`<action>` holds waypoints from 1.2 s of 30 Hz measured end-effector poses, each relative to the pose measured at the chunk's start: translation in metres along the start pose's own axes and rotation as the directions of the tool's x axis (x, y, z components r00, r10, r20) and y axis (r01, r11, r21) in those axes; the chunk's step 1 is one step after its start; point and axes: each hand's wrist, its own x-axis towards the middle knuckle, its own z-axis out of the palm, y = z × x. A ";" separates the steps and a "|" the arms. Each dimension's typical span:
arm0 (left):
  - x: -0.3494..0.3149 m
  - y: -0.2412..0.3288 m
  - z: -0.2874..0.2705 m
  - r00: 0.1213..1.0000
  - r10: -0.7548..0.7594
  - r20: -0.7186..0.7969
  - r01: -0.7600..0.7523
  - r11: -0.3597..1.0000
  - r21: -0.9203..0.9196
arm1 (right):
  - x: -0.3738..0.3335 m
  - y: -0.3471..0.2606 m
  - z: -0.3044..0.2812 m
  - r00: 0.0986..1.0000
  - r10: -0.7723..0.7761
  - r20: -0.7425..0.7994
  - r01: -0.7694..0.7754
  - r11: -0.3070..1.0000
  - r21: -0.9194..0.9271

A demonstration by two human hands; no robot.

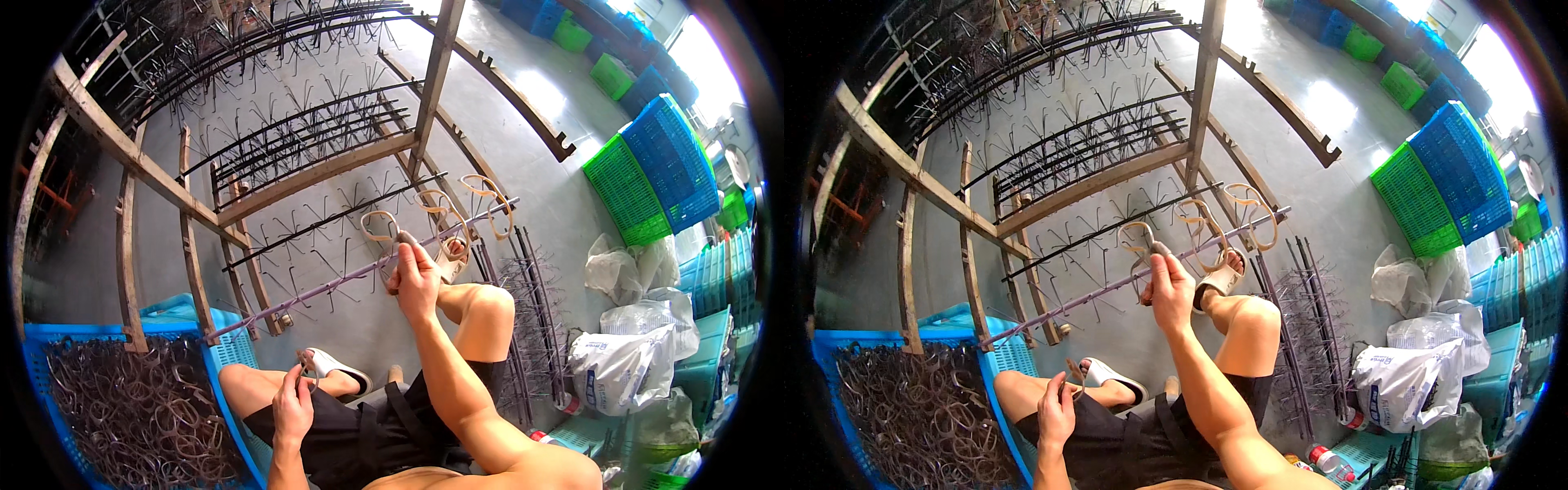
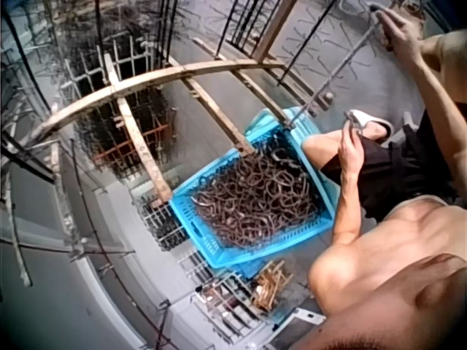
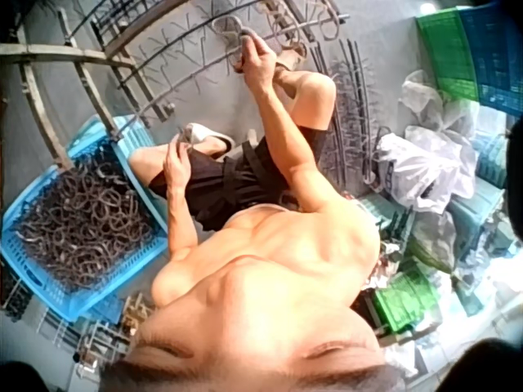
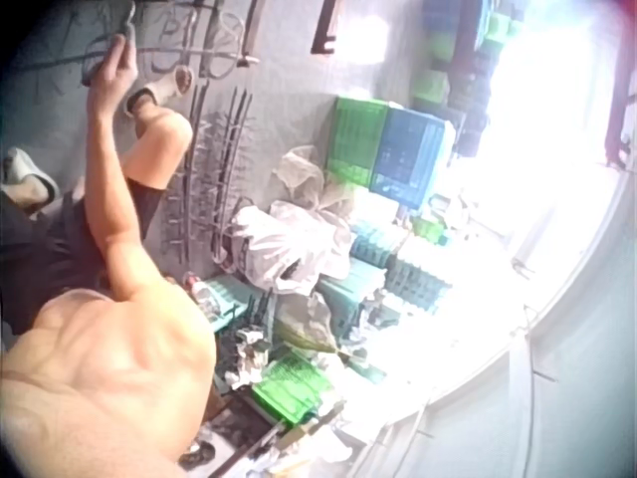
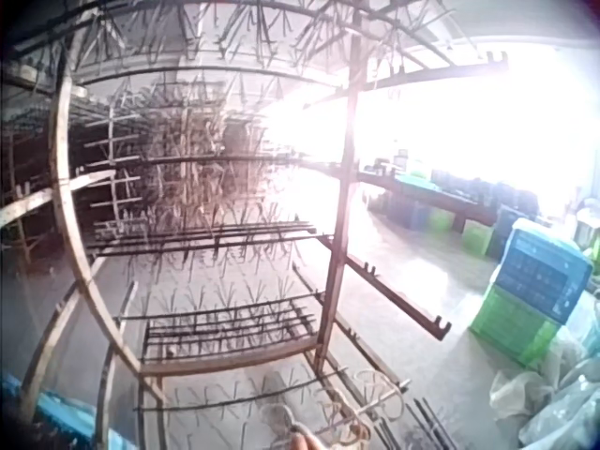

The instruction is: The person sits on the floor and repeatedly picks up metal hoops from a blue basket. They place each hoop onto a horizontal metal rod on a rack, arranging them in a row.

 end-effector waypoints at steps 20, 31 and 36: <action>-0.015 0.048 0.004 0.968 -0.171 -0.182 -0.096 0.417 -0.904 | -0.075 -0.013 -0.001 0.879 -0.413 0.239 0.429 0.464 -0.775; 0.021 0.063 -0.009 0.816 0.397 -0.420 -0.505 0.844 -0.182 | -0.149 0.017 0.064 0.969 -0.085 0.232 0.127 0.976 -0.174; 0.015 -0.011 -0.073 0.762 0.282 -0.583 -0.174 0.956 0.235 | -0.086 0.021 0.051 0.944 -0.328 0.028 0.327 0.923 -0.201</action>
